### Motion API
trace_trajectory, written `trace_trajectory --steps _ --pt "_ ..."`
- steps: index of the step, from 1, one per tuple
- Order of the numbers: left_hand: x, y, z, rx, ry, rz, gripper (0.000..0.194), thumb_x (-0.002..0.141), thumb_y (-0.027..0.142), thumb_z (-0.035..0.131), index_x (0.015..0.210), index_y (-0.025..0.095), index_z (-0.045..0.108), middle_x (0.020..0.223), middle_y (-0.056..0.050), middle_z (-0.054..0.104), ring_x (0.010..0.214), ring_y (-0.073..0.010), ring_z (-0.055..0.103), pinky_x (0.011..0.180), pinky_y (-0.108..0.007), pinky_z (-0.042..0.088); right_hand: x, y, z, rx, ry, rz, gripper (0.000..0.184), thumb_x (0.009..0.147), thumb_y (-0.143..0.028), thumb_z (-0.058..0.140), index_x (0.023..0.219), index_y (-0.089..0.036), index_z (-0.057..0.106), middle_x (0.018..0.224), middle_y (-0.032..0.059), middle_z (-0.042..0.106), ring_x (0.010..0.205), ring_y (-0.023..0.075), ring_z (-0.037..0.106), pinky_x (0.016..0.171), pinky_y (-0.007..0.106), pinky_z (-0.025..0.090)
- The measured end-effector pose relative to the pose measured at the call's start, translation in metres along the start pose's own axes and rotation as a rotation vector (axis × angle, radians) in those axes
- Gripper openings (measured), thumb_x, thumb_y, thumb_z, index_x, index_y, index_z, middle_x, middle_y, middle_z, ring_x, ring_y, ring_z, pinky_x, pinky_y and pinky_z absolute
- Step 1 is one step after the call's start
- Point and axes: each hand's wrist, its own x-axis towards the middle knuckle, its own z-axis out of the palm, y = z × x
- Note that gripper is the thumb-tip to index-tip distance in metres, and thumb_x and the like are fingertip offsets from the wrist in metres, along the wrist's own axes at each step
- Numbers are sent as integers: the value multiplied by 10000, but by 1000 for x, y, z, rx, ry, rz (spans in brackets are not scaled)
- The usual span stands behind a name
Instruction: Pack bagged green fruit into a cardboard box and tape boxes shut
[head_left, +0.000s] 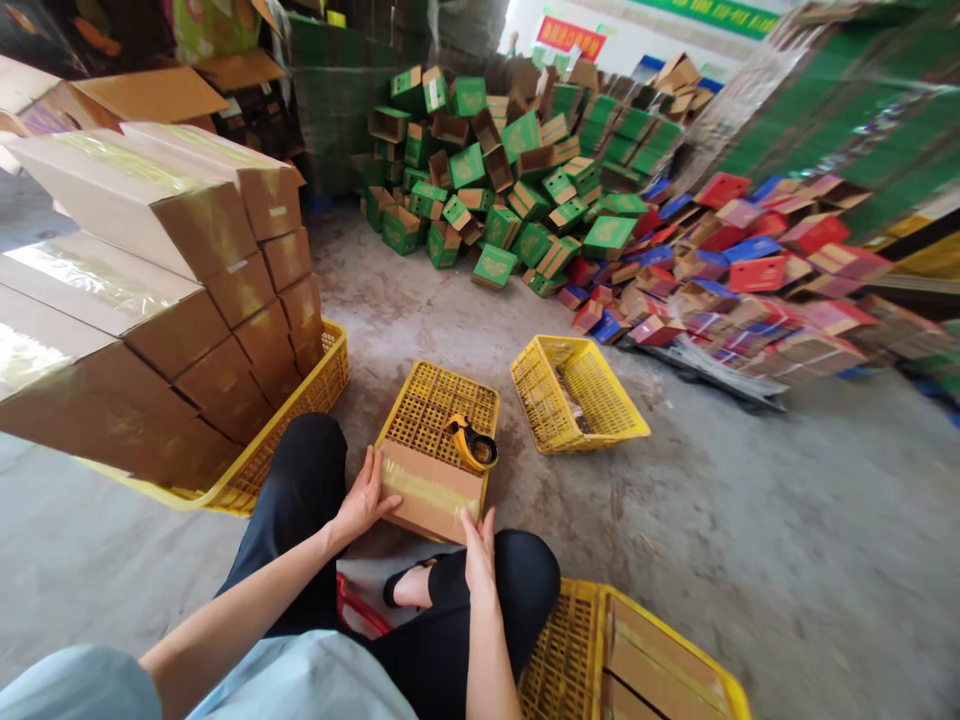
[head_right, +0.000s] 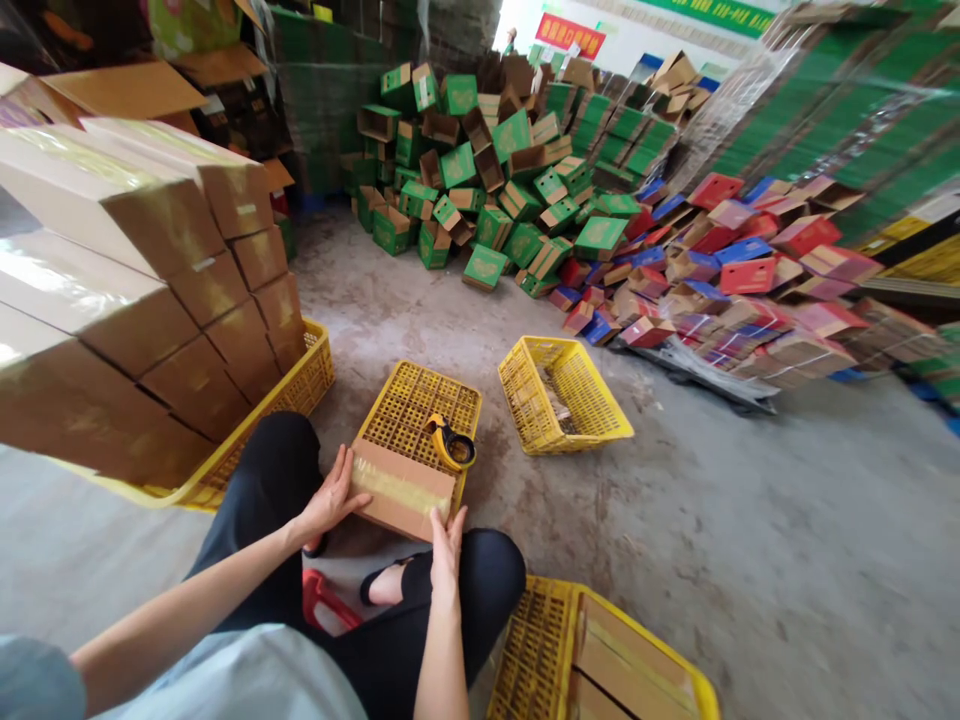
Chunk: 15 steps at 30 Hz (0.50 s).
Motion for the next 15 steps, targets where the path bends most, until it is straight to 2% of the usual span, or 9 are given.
trace_trajectory --steps 4,7,9,12,15 --pt "12 12 -8 -141 -48 -214 1185 831 591 684 1638 28 24 1671 -326 167 1561 -431 238 1245 -513 284 -10 -10 0 -52 14 19 744 895 -681 565 1405 -145 649 1296 142 733 1212 301 694 996 398 561" --pt "23 22 -21 -227 -75 -383 1234 758 572 747 1631 2 87 1609 -325 313 1516 -440 340 1229 -482 306 -14 -23 -6 -86 20 -1 752 901 -696 553 1410 -150 644 1315 149 723 1223 311 686 1008 412 552" --pt "27 27 -30 -280 -67 -469 1194 745 578 753 1621 13 171 1579 -305 384 1498 -439 374 1224 -477 317 -16 -37 -12 -105 11 -56 736 923 -682 535 1453 -176 610 1342 139 711 1237 304 678 1010 398 549" --pt "23 33 -37 -403 -71 -486 1031 791 628 707 1583 87 330 1553 -237 478 1491 -409 401 1228 -472 321 -17 -64 -22 -161 -47 -200 745 951 -647 510 1521 -169 537 1427 150 654 1304 319 637 1020 398 547" --pt "15 41 -30 -541 -119 -502 967 822 700 662 1571 157 384 1555 -181 514 1510 -380 386 1243 -465 315 -22 -86 -28 -239 -6 -360 729 981 -609 470 1548 -151 499 1516 154 574 1394 330 559 1118 440 486"
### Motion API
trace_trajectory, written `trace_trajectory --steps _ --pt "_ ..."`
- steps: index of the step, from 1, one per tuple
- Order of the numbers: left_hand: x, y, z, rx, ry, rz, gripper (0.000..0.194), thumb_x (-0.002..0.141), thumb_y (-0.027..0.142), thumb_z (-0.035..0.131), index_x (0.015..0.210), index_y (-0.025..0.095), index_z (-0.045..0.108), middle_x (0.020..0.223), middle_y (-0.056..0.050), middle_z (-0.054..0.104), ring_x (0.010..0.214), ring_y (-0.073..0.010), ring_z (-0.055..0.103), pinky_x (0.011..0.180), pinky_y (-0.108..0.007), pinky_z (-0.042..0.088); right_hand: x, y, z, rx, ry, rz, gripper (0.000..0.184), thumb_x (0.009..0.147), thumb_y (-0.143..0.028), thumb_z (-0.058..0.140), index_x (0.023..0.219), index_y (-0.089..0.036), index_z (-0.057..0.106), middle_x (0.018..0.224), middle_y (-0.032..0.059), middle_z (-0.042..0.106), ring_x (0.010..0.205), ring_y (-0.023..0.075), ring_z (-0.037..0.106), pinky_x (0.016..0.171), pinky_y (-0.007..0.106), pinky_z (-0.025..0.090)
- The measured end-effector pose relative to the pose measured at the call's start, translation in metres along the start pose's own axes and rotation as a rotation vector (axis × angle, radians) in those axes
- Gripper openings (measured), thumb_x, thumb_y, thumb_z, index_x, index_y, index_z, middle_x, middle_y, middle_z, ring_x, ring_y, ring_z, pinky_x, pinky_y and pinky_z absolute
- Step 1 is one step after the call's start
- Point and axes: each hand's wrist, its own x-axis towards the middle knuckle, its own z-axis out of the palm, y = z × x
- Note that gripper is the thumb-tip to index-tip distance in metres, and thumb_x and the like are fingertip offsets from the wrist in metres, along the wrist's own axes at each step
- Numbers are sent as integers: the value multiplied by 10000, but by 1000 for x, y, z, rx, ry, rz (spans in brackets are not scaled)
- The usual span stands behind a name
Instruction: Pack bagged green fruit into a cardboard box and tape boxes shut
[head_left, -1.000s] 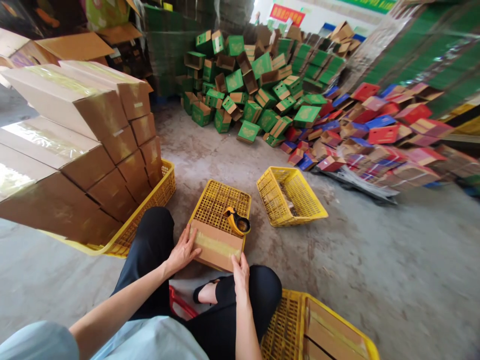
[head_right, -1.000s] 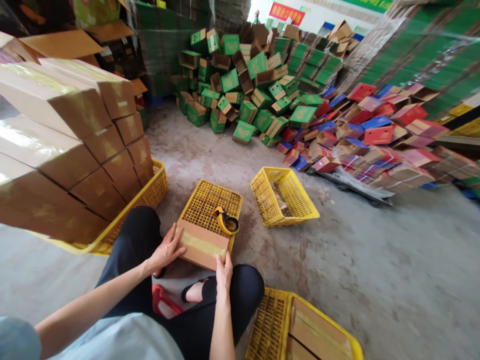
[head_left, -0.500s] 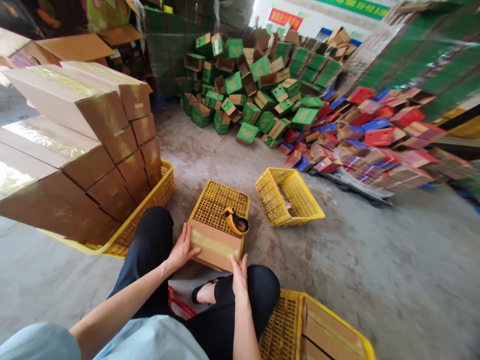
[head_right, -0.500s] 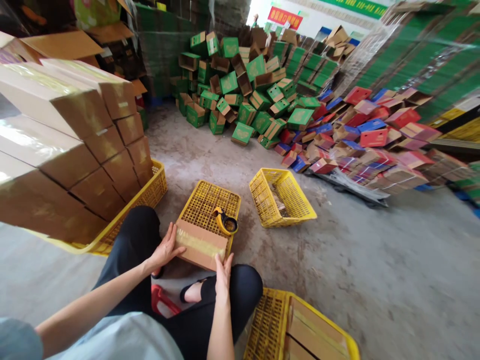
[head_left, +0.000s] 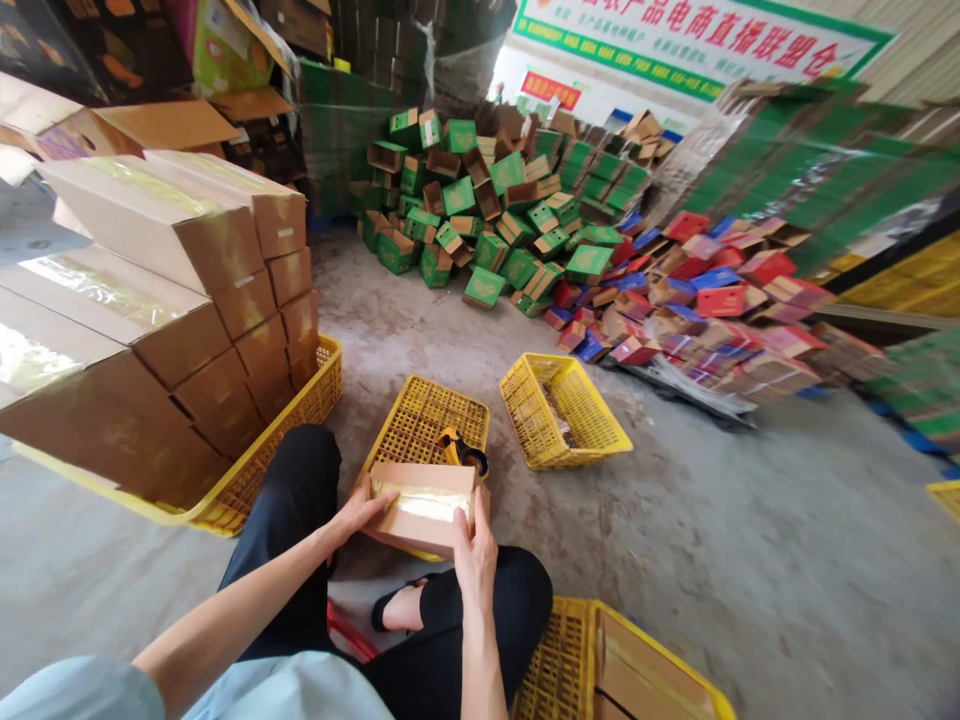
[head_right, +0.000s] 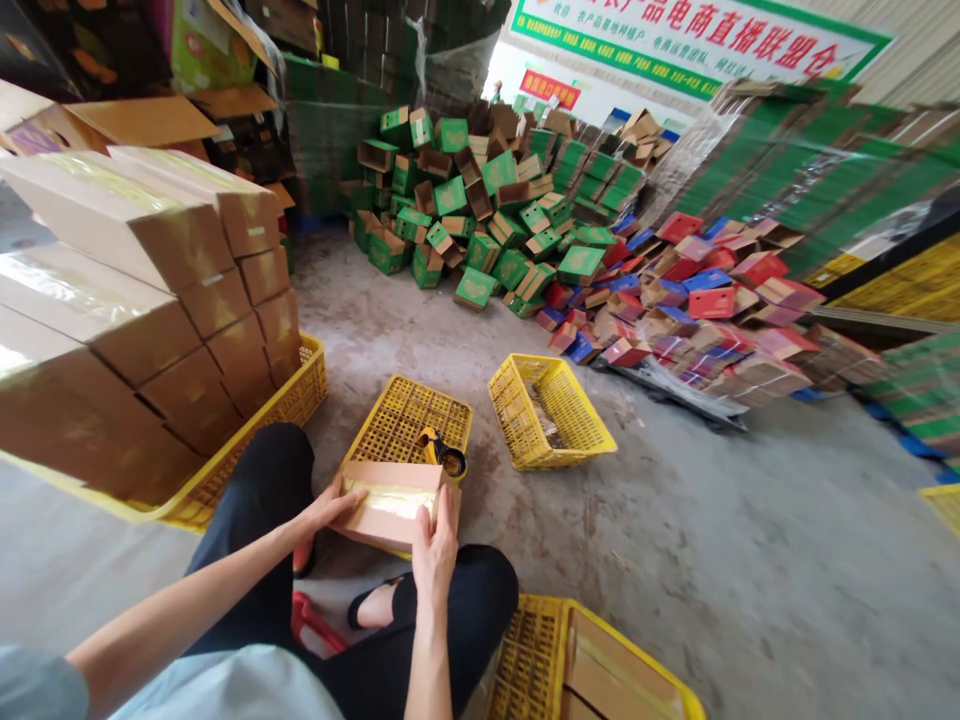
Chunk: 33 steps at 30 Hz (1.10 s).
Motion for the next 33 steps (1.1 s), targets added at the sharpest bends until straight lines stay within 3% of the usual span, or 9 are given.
trace_trajectory --steps 4,8,12,16,20,23,28,33 --pt "-6 2 18 -5 6 -197 1124 825 736 643 1618 38 259 1651 -252 329 1567 -388 255 1290 -451 222 -12 -16 -1 -105 28 -182 711 1009 -572 474 1578 -147 448 1598 144 479 1500 331 424 1197 479 408" --pt "-6 21 20 59 -6 -238 1104 876 711 594 1630 4 203 1685 -255 214 1594 -366 141 1306 -467 150 -28 -35 5 -168 25 -294 729 1026 -560 476 1634 -184 333 1646 132 407 1537 350 350 1188 533 415" --pt "-18 54 11 60 -83 -101 1063 876 781 518 1642 87 268 1699 -160 239 1603 -345 59 1316 -474 70 -36 -66 15 -225 -75 -369 725 1041 -545 466 1664 -253 239 1682 94 343 1567 369 274 1196 591 387" --pt "-40 85 6 -85 -195 116 954 912 793 447 1648 204 303 1713 -55 237 1607 -311 83 1322 -458 97 -39 -86 27 -246 -108 -427 794 1039 -555 474 1678 -210 153 1686 131 315 1566 378 271 1205 609 369" --pt "-52 96 4 -114 -222 227 942 909 750 521 1656 234 269 1727 -43 194 1609 -291 77 1319 -442 91 -39 -83 24 -208 -183 -501 728 1061 -496 462 1670 -200 193 1662 135 370 1546 318 342 1221 533 389" --pt "-52 96 -1 -72 -166 302 894 945 740 458 1649 217 287 1727 -48 199 1610 -278 106 1319 -427 66 -37 -69 12 -215 -203 -485 695 1065 -476 465 1663 -212 229 1655 131 386 1546 319 342 1229 552 372" --pt "-49 99 -10 -3 -126 322 861 971 722 403 1647 200 297 1701 -62 287 1596 -269 197 1317 -401 116 -38 -46 2 -195 -120 -416 678 1073 -470 440 1664 -224 221 1658 139 377 1527 330 377 1186 576 423" --pt "-47 99 -17 18 -101 345 838 976 703 417 1631 188 338 1678 -67 343 1585 -272 238 1315 -406 144 -42 -49 14 -222 -58 -403 747 1055 -532 451 1665 -171 215 1677 161 327 1556 354 308 1205 586 389"
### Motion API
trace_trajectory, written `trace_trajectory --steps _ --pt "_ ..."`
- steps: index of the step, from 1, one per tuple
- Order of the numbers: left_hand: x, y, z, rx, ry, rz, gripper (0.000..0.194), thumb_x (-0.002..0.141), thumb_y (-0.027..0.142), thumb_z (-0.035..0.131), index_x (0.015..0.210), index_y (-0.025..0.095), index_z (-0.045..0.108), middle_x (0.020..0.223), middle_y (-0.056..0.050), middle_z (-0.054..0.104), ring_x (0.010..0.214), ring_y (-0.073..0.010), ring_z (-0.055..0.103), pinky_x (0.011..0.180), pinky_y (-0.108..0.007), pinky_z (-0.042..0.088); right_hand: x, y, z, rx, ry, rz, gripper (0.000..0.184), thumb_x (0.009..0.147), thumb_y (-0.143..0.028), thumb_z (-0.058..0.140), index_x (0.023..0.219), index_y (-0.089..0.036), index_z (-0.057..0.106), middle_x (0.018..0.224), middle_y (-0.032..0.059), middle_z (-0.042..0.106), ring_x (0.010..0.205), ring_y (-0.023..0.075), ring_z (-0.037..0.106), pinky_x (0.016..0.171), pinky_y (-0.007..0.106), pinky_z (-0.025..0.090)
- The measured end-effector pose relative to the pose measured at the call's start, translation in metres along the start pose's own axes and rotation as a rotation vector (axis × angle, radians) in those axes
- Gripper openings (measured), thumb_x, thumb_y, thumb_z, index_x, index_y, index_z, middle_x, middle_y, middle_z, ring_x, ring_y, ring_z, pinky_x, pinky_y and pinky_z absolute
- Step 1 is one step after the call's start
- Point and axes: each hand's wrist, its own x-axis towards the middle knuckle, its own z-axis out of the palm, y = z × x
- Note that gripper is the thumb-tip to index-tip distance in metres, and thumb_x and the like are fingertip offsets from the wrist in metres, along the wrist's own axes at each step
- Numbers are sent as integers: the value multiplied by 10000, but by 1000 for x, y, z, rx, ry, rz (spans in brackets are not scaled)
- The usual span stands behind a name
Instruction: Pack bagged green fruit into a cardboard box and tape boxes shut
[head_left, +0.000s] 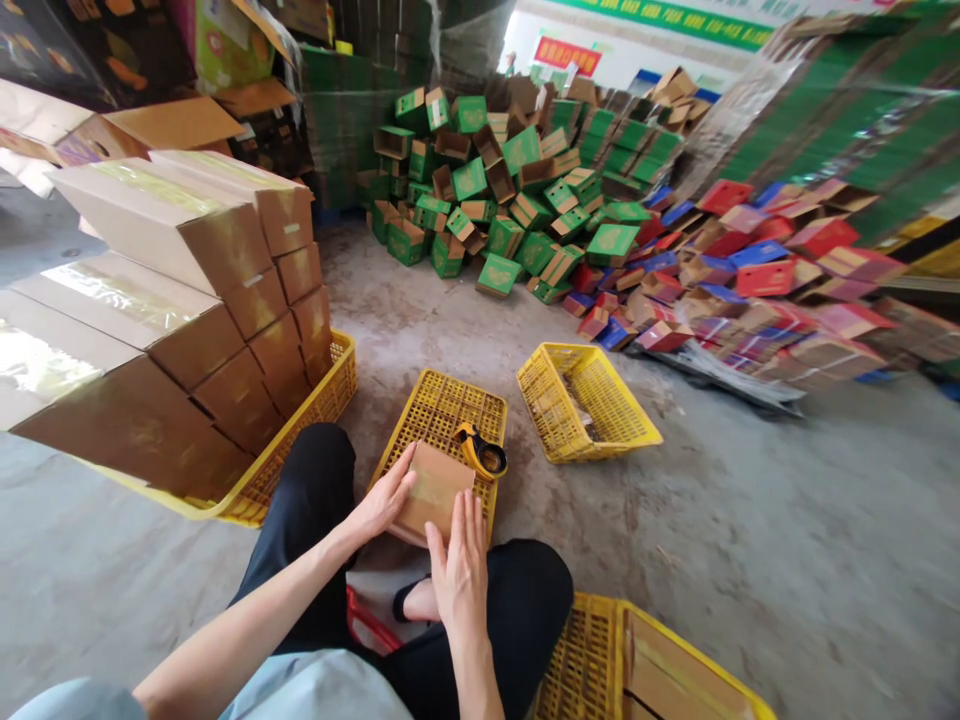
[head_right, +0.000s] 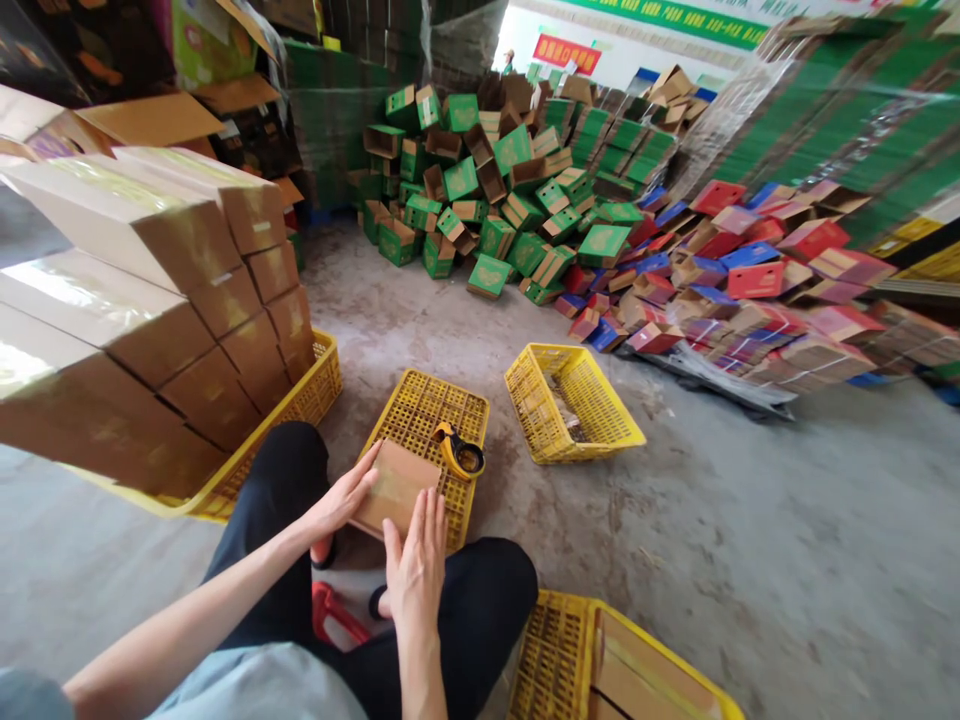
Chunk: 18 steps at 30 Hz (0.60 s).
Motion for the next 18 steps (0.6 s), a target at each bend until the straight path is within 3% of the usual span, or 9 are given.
trace_trajectory --steps 5,11,15,18 --pt "0 -3 -7 -33 4 -21 848 968 712 425 1625 182 352 1662 -68 374 1571 -283 277 1310 -420 165 15 -24 14 -56 -8 -50 771 1047 -566 455 1653 -135 252 1658 179 355 1558 373 295 1227 607 330" --pt "-1 -6 -10 -19 62 -20 844 974 697 415 1622 161 350 1665 -71 366 1563 -282 296 1304 -413 188 40 -53 26 -41 -116 -149 561 1092 -338 358 1629 -176 339 1634 128 418 1540 323 354 1242 574 322" --pt "-3 -11 -14 45 133 39 769 991 646 425 1593 168 415 1639 -59 418 1542 -268 351 1297 -392 226 36 -47 24 -34 -150 -187 584 1084 -353 398 1644 -225 299 1640 101 408 1533 323 368 1242 592 322" --pt "-3 -13 -16 96 138 96 711 1009 608 415 1559 162 476 1632 -59 428 1546 -252 345 1305 -369 202 24 -30 17 1 -98 -104 636 1083 -399 417 1662 -215 230 1664 114 357 1550 326 325 1235 576 349"
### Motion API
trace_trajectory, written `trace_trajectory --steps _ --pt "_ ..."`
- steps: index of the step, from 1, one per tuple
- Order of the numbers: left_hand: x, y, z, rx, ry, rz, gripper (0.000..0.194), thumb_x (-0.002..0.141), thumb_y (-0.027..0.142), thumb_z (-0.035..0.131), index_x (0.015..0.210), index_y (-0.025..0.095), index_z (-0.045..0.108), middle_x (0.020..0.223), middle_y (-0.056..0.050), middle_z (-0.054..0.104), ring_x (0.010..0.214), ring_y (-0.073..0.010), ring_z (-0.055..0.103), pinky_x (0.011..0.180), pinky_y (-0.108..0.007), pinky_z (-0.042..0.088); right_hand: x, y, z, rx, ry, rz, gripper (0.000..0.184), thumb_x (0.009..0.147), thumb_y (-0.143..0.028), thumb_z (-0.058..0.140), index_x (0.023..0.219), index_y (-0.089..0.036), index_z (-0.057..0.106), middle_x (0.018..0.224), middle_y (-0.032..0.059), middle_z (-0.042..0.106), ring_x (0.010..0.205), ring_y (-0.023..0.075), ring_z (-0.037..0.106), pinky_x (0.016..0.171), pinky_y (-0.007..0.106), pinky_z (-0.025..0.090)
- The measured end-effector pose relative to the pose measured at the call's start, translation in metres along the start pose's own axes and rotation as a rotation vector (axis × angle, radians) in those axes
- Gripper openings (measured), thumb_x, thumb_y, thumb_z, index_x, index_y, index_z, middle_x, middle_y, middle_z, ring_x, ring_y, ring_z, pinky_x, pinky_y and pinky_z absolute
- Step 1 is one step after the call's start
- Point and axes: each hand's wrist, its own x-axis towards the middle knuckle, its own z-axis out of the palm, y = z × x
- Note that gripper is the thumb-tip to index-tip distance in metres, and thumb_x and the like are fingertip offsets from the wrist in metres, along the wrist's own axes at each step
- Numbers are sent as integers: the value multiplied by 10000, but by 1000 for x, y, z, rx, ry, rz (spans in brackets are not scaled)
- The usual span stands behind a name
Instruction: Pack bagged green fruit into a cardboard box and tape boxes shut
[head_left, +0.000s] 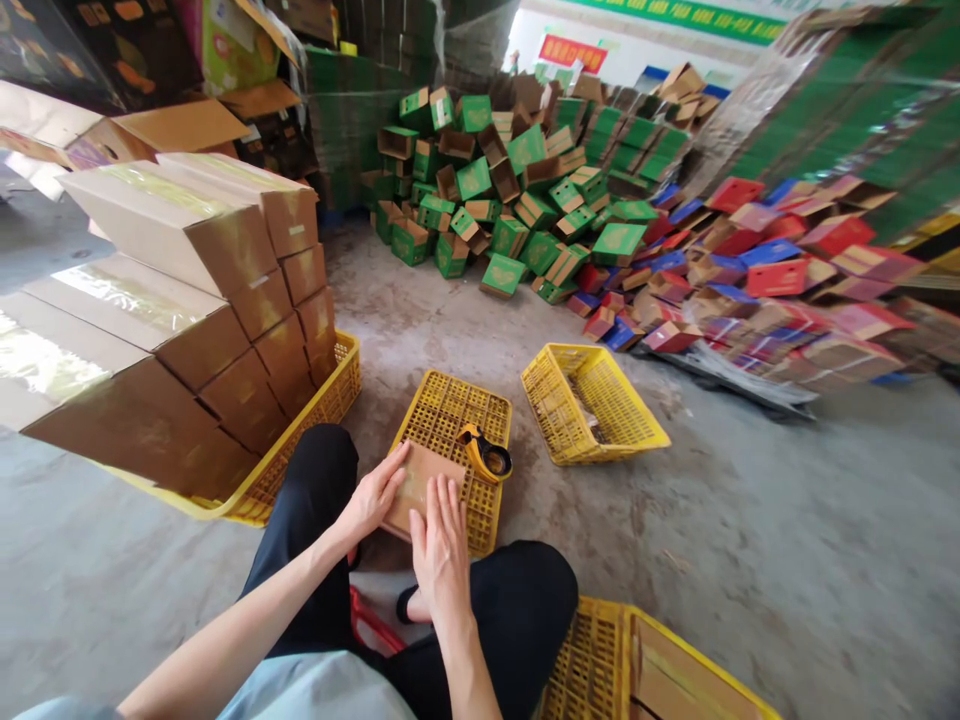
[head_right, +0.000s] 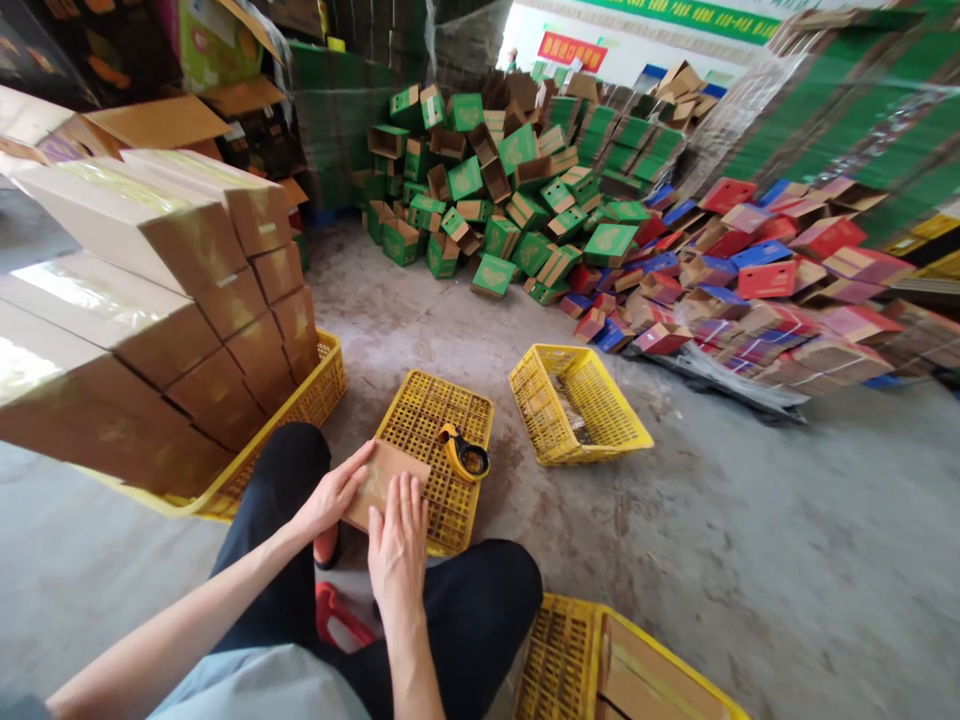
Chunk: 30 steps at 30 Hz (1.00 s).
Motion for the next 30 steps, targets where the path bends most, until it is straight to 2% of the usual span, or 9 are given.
trace_trajectory --steps 3,5,10,15,19,24,26,28,30 --pt "2 -2 -1 -9 -5 -17 703 1014 598 424 1576 176 454 1640 -45 414 1544 -251 349 1303 -366 207 -10 14 -6 93 32 98 669 1088 -403 411 1674 -223 143 1691 113 294 1545 289 336 1223 488 405" --pt "3 -3 -2 -42 -13 -50 746 1005 611 447 1614 185 383 1644 -42 409 1538 -263 359 1295 -374 228 -12 19 -9 154 21 122 682 1086 -396 420 1675 -250 110 1697 98 285 1534 270 358 1215 455 425" --pt "-1 -6 -5 -193 -118 -69 939 956 625 568 1679 199 146 1667 -77 371 1501 -299 421 1253 -409 330 -16 21 -11 208 -3 124 788 1030 -453 548 1674 -288 124 1708 102 252 1530 312 351 1177 489 463" --pt "-8 -2 -7 -207 -151 -67 1043 880 606 703 1679 218 155 1644 -107 413 1466 -334 463 1239 -444 352 -33 19 -7 176 -33 135 922 940 -514 685 1670 -292 168 1733 125 146 1500 365 400 1085 454 550" --pt "-8 1 -9 -215 -163 -92 1149 808 603 782 1679 220 139 1602 -119 473 1416 -349 516 1198 -448 410 -42 18 3 84 61 86 792 959 -486 671 1638 -309 305 1731 103 175 1487 377 425 1111 476 531" --pt "-4 0 -8 -236 -170 -95 1212 771 575 825 1681 215 109 1581 -126 497 1413 -346 519 1194 -446 413 -45 16 10 39 159 -7 650 999 -401 633 1596 -271 413 1629 100 434 1536 370 342 1171 579 455" --pt "-3 -1 -5 -226 -156 -86 1200 778 576 817 1681 212 116 1604 -126 468 1450 -348 478 1221 -447 375 -43 14 8 58 164 -28 590 1020 -360 602 1579 -257 446 1573 95 515 1538 352 346 1174 579 452" --pt "-3 -1 0 -200 -132 -73 1170 803 587 787 1681 202 118 1647 -126 401 1498 -347 413 1253 -445 321 -40 11 6 90 148 -23 537 1036 -352 569 1554 -235 488 1576 103 510 1527 339 374 1165 550 472" --pt "-4 1 7 -174 -106 -59 1116 851 604 727 1682 191 107 1695 -119 305 1546 -337 327 1284 -439 250 -37 9 4 107 132 6 513 1044 -379 545 1533 -224 520 1623 107 443 1530 337 369 1158 531 484"
